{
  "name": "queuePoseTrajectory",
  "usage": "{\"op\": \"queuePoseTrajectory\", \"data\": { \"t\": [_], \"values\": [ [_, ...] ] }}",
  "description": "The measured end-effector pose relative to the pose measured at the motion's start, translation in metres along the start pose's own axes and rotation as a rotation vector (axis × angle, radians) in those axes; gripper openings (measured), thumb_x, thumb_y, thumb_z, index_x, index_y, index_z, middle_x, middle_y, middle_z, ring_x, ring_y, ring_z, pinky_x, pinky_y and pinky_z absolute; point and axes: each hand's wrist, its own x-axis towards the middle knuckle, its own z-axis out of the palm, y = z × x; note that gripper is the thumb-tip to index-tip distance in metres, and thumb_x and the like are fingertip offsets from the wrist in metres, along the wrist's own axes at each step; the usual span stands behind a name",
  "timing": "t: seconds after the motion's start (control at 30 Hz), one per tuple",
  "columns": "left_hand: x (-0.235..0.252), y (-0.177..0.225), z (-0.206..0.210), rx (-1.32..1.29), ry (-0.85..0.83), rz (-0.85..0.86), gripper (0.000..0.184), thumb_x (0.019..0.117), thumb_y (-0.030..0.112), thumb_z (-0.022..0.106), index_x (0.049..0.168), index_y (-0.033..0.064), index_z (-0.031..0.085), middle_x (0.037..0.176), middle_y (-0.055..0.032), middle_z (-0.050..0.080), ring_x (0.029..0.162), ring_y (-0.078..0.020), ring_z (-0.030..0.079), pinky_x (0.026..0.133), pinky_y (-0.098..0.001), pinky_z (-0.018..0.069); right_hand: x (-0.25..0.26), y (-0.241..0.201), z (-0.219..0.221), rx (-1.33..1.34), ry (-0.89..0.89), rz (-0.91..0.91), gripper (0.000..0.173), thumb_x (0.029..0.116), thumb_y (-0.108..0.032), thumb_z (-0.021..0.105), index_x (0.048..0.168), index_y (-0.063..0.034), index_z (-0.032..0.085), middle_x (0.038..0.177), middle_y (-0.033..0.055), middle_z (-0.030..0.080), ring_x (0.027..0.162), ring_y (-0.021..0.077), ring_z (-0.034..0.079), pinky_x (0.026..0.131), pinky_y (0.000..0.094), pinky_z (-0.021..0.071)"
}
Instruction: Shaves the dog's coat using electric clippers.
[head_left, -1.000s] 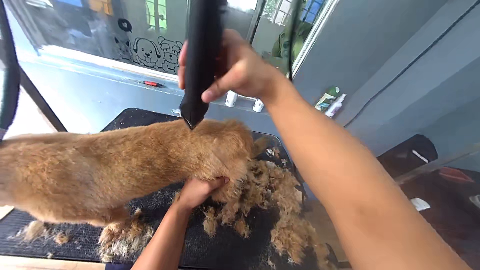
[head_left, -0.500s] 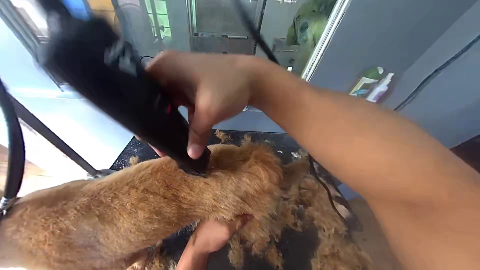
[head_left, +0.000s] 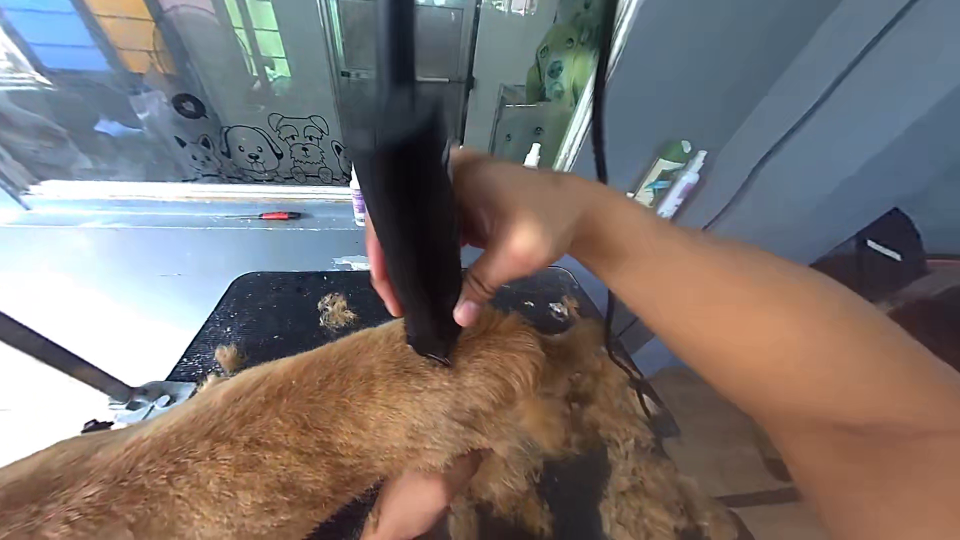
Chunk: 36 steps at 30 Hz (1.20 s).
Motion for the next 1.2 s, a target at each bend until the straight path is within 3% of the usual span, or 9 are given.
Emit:
{"op": "queuePoseTrajectory", "data": {
  "t": [0.1,0.2,0.37,0.5,0.63,0.83,1.03,1.1,1.2],
  "values": [
    [0.000,-0.002,-0.001,-0.027,0.010,-0.020,0.028,0.0807,0.015,0.084,0.105,0.0069,0.075,0.098,0.0052,0.078,0.093,-0.0009,0.072,0.091,-0.0251,0.0606,-0.045,0.009,0.006,-0.041,-0.048,0.201,0.050,0.0704,-0.004,0.081,0.116,0.0044,0.060,0.100,0.0102,0.074,0.091,0.0185,0.073,0.080,0.0355,0.0643],
    [0.003,-0.005,0.001,-0.022,-0.012,-0.039,0.029,0.0819,0.023,0.084,0.105,0.0083,0.075,0.098,0.0048,0.077,0.095,-0.0030,0.073,0.091,-0.0275,0.0609,-0.056,-0.010,0.014,-0.084,-0.096,0.328,0.050,0.0682,0.002,0.077,0.116,0.0017,0.063,0.103,0.0075,0.075,0.093,0.0152,0.073,0.081,0.0320,0.0639],
    [0.007,-0.008,0.009,-0.062,0.027,0.035,0.029,0.0808,0.019,0.085,0.103,0.0051,0.074,0.095,0.0006,0.077,0.093,-0.0078,0.074,0.089,-0.0300,0.0625,-0.031,-0.030,0.045,-0.197,0.159,-0.131,0.059,0.0672,0.004,0.085,0.120,0.0069,0.058,0.108,0.0106,0.072,0.101,0.0173,0.072,0.085,0.0344,0.0648],
    [0.013,-0.015,0.002,-0.163,-0.024,0.070,0.028,0.0810,0.015,0.085,0.104,0.0021,0.073,0.096,-0.0056,0.077,0.093,-0.0150,0.075,0.088,-0.0365,0.0630,-0.075,-0.016,0.079,-0.437,0.195,-0.050,0.054,0.0686,-0.001,0.083,0.119,0.0025,0.064,0.109,0.0053,0.073,0.102,0.0093,0.069,0.093,0.0280,0.0586],
    [0.017,-0.022,0.001,-0.239,-0.072,0.060,0.031,0.0771,0.010,0.086,0.104,0.0011,0.073,0.097,-0.0112,0.076,0.094,-0.0218,0.074,0.087,-0.0424,0.0625,-0.095,-0.025,0.101,-0.554,0.165,0.209,0.052,0.0697,-0.003,0.085,0.118,-0.0050,0.067,0.101,0.0002,0.073,0.095,0.0054,0.068,0.086,0.0258,0.0571],
    [0.019,-0.019,0.007,-0.306,-0.058,0.120,0.039,0.0731,0.004,0.086,0.109,0.0033,0.072,0.100,-0.0123,0.075,0.093,-0.0225,0.073,0.085,-0.0431,0.0629,-0.091,-0.025,0.112,-0.467,0.462,-0.088,0.056,0.0686,0.004,0.085,0.120,0.0043,0.064,0.111,0.0086,0.072,0.104,0.0126,0.070,0.091,0.0305,0.0611],
    [0.019,-0.018,0.005,-0.259,-0.065,0.075,0.033,0.0751,0.007,0.086,0.105,0.0031,0.074,0.097,-0.0122,0.076,0.091,-0.0216,0.074,0.085,-0.0413,0.0626,-0.130,-0.005,0.123,-0.555,0.270,0.320,0.051,0.0708,-0.002,0.087,0.118,-0.0050,0.067,0.103,0.0023,0.074,0.096,0.0095,0.070,0.088,0.0322,0.0586],
    [0.019,-0.015,0.008,-0.290,-0.059,0.098,0.034,0.0747,0.005,0.086,0.107,0.0037,0.074,0.098,-0.0119,0.076,0.090,-0.0215,0.074,0.084,-0.0411,0.0629,-0.120,-0.019,0.117,-0.539,0.304,0.202,0.050,0.0699,-0.002,0.086,0.116,-0.0030,0.067,0.101,0.0019,0.074,0.094,0.0072,0.070,0.086,0.0284,0.0590],
    [0.018,-0.016,0.011,-0.311,-0.048,0.149,0.040,0.0735,0.004,0.086,0.111,0.0061,0.072,0.102,-0.0101,0.075,0.093,-0.0202,0.073,0.084,-0.0409,0.0627,-0.094,-0.021,0.113,-0.497,0.414,-0.134,0.054,0.0705,-0.001,0.085,0.120,0.0049,0.065,0.110,0.0079,0.073,0.104,0.0106,0.069,0.095,0.0280,0.0578]
  ]
}}
